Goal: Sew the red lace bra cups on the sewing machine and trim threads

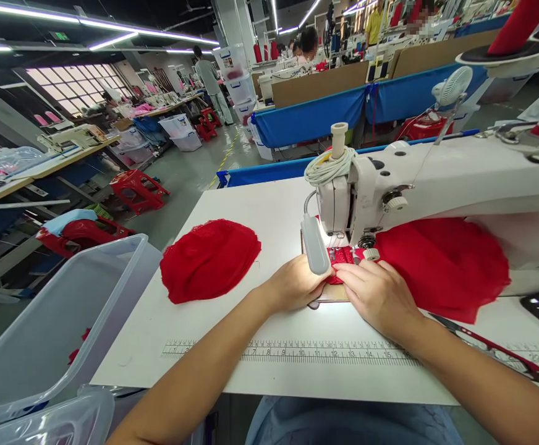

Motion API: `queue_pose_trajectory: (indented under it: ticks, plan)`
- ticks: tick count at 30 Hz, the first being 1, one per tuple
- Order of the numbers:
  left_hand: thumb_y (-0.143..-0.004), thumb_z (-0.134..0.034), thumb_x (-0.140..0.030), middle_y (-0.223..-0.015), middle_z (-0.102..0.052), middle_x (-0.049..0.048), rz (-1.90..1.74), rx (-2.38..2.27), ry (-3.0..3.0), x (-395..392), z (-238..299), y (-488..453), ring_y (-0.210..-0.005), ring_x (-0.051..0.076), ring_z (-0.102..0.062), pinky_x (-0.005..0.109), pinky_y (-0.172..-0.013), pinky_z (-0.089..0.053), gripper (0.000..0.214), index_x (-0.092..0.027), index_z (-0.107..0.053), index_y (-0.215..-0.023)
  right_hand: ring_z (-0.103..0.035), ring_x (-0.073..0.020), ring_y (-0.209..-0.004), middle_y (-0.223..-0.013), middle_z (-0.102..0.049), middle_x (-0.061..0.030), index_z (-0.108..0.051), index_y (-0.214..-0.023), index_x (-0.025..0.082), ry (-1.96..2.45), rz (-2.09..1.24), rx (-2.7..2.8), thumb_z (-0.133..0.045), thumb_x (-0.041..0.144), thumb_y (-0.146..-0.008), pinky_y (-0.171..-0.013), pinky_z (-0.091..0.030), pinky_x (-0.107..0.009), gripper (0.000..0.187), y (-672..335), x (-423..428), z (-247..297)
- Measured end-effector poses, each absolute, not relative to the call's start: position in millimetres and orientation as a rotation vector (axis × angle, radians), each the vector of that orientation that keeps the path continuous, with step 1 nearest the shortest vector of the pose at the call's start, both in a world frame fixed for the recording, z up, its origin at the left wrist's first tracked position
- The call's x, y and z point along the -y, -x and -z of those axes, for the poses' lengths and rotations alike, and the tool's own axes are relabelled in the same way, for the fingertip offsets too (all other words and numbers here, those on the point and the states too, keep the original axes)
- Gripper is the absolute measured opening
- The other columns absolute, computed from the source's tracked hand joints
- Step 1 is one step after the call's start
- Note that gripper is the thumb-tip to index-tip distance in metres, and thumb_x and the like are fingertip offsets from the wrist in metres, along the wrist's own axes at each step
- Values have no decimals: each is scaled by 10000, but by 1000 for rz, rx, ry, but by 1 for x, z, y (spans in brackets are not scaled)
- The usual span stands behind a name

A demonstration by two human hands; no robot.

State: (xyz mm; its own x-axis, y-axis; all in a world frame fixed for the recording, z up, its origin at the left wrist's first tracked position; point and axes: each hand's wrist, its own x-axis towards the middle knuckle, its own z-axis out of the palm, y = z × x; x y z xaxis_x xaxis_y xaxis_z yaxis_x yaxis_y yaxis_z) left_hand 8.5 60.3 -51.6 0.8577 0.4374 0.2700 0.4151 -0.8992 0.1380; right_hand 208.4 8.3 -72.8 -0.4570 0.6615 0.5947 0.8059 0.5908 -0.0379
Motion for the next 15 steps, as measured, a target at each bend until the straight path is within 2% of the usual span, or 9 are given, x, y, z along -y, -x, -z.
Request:
queue_pose_trajectory:
  ticks: [3, 6, 8, 11, 15]
  plan:
    - [-907, -464, -231, -817, -595, 66, -537, -793, -2859, -59, 55, -8, -744, 186, -537, 322, -677, -476, 152, -159, -596, -882, -599, -164, -703, -1017, -766, -38, -727, -955, 143, 1221, 365, 2224, -539, 80, -854, -681, -376, -331, 222, -208, -7, 76]
    - [-956, -403, -239, -876, -622, 79, -615, -863, -2728, -60, 58, -9, -792, 188, -564, 329, -718, -495, 242, -163, -619, -878, -640, -159, -718, -1018, -769, -41, -737, -972, 169, 1277, 307, 2201, -510, 117, -879, -656, -392, -314, 251, -207, -7, 77]
    - [-970, -380, -222, -937, -640, 77, -658, -859, -2585, -63, 59, -12, -873, 190, -583, 337, -792, -504, 273, -176, -636, -888, -651, -153, -687, -937, -777, -18, -741, -938, 206, 1362, 189, 2143, -491, 140, -884, -600, -391, -291, 264, -207, -9, 76]
    - [-965, -401, -235, -944, -654, 57, -675, -843, -2344, -66, 59, -15, -933, 189, -593, 349, -876, -500, 256, -196, -644, -892, -594, -149, -538, -709, -734, 20, -727, -941, 252, 1566, 67, 2017, -504, 169, -844, -493, -340, -268, 257, -204, -14, 75]
    - [-963, -405, -293, -821, -629, 36, -621, -889, -2142, -66, 54, -17, -837, 179, -602, 344, -810, -527, 283, -192, -632, -828, -546, -168, -506, -664, -677, -9, -709, -937, 234, 1701, 172, 1924, -546, 201, -808, -448, -261, -269, 211, -201, -18, 77]
